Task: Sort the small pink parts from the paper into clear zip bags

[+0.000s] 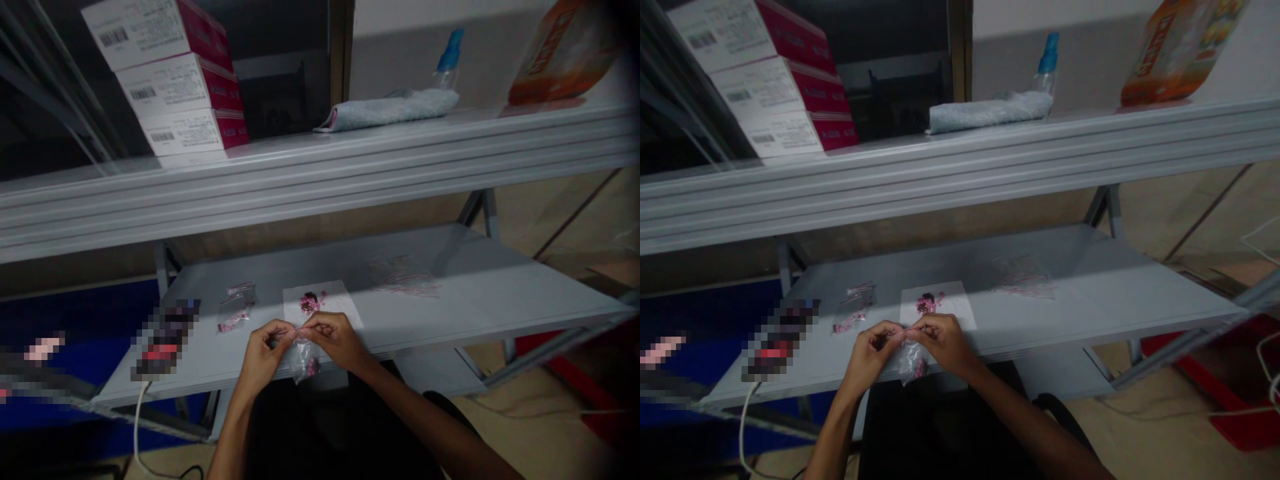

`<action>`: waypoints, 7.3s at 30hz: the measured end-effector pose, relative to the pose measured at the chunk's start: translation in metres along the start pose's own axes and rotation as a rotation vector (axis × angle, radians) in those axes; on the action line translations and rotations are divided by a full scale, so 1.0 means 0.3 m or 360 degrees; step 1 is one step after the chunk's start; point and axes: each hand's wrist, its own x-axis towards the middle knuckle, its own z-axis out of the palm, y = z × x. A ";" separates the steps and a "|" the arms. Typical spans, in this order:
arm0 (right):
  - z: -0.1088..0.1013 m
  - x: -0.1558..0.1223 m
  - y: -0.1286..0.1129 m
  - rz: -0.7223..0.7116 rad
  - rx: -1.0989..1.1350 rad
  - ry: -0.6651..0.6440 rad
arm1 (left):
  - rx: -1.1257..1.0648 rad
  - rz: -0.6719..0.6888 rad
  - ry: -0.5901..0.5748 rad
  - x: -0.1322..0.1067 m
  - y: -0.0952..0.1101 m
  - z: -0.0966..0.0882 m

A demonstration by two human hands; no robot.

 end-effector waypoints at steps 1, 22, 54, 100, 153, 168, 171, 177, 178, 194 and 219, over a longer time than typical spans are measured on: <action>0.004 0.000 0.004 0.0014 0.0011 0.0007 | -0.0005 -0.0009 0.0031 0.001 -0.002 0.000; 0.006 -0.003 -0.010 -0.0082 -0.0258 -0.0056 | -0.0075 -0.0045 0.0037 -0.002 -0.012 -0.007; -0.011 -0.004 0.004 -0.0064 -0.0340 -0.0162 | 0.0000 -0.0087 0.0279 0.009 -0.014 -0.067; -0.505 0.033 0.052 0.0252 -0.2139 0.0233 | 0.1695 0.0439 0.0756 0.058 -0.088 -0.222; -0.083 0.105 0.021 -0.0424 -0.0770 0.0195 | 0.0053 0.0016 0.0291 0.018 0.002 -0.002; -0.075 0.044 -0.065 -0.0392 -0.0567 -0.0633 | -0.0200 -0.0059 0.0339 0.022 0.004 -0.002; -0.071 0.037 -0.052 -0.0429 -0.0556 -0.0485 | -0.0273 -0.0062 0.0302 0.022 0.005 -0.011; -0.126 0.055 -0.050 -0.0315 -0.0391 -0.0208 | -0.0320 -0.0185 0.0306 0.019 -0.026 -0.017; -0.147 0.063 -0.042 -0.0260 -0.0405 -0.0075 | -0.0325 -0.0204 0.0327 0.019 -0.031 -0.018; -0.147 0.084 0.100 -0.0382 -0.1179 -0.0134 | -0.0196 -0.0157 0.0316 0.022 -0.021 -0.016; -0.137 0.088 0.104 -0.0270 -0.1152 0.0010 | -0.0122 -0.0080 0.0275 0.030 -0.035 -0.005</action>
